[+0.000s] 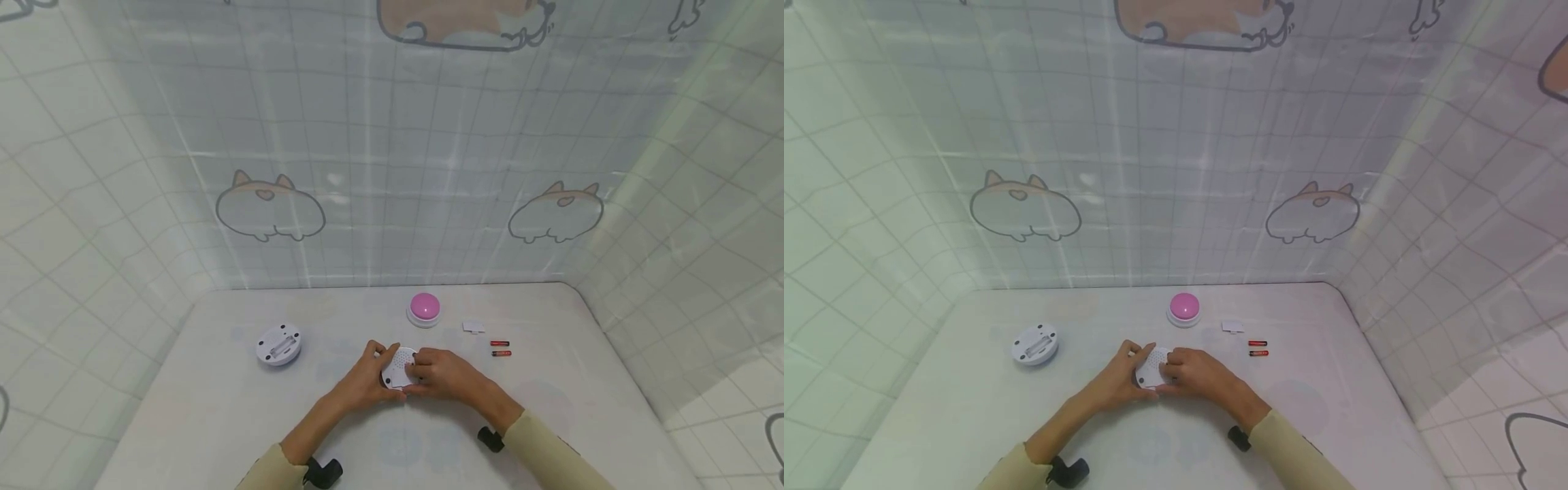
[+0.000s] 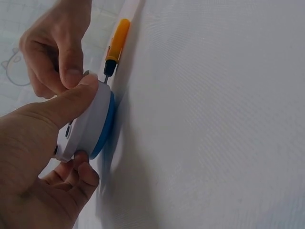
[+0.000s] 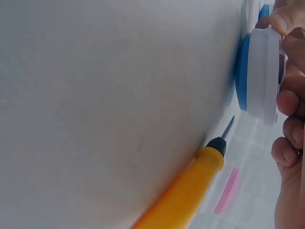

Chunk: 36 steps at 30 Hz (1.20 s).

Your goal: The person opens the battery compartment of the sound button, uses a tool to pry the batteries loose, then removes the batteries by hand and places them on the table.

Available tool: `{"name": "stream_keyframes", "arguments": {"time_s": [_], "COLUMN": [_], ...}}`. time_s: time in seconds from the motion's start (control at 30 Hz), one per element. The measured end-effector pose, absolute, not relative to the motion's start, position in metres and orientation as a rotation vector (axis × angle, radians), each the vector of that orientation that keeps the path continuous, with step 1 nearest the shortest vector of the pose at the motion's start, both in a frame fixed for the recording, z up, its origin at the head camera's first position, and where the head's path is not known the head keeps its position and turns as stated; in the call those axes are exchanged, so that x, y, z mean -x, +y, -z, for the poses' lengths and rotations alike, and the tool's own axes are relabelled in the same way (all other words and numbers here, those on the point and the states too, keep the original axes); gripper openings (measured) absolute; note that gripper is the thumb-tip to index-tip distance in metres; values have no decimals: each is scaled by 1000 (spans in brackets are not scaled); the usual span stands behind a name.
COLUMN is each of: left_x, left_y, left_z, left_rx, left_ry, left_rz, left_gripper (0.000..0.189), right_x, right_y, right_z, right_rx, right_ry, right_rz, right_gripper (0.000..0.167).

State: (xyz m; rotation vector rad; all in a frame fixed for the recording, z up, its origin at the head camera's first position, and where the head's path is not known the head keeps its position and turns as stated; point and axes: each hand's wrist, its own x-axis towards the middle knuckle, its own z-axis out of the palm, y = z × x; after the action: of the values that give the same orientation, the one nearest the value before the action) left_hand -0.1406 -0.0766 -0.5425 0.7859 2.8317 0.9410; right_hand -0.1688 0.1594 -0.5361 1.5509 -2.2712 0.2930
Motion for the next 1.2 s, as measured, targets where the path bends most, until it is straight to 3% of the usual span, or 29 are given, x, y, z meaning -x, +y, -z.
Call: {"name": "stream_keyframes", "arguments": {"time_s": [0.27, 0.57, 0.9, 1.2], "left_x": [142, 143, 143, 144], "left_y": [-76, -76, -76, -73], "left_z": [540, 537, 535, 534], "left_rx": [-764, -742, -733, -705], "left_ry": [2833, 2827, 2820, 2832], "left_rz": [-924, -920, -919, -913], "left_gripper": [102, 103, 103, 103], "right_x": [166, 164, 157, 156], "right_y": [158, 159, 159, 175], "right_z": [536, 532, 527, 515], "right_rx": [-1565, -1567, -1507, -1355], "right_ry": [-2230, -2304, -2280, -2263], "right_rz": [-332, -332, -263, -303], "right_gripper": [19, 30, 18, 22]}}
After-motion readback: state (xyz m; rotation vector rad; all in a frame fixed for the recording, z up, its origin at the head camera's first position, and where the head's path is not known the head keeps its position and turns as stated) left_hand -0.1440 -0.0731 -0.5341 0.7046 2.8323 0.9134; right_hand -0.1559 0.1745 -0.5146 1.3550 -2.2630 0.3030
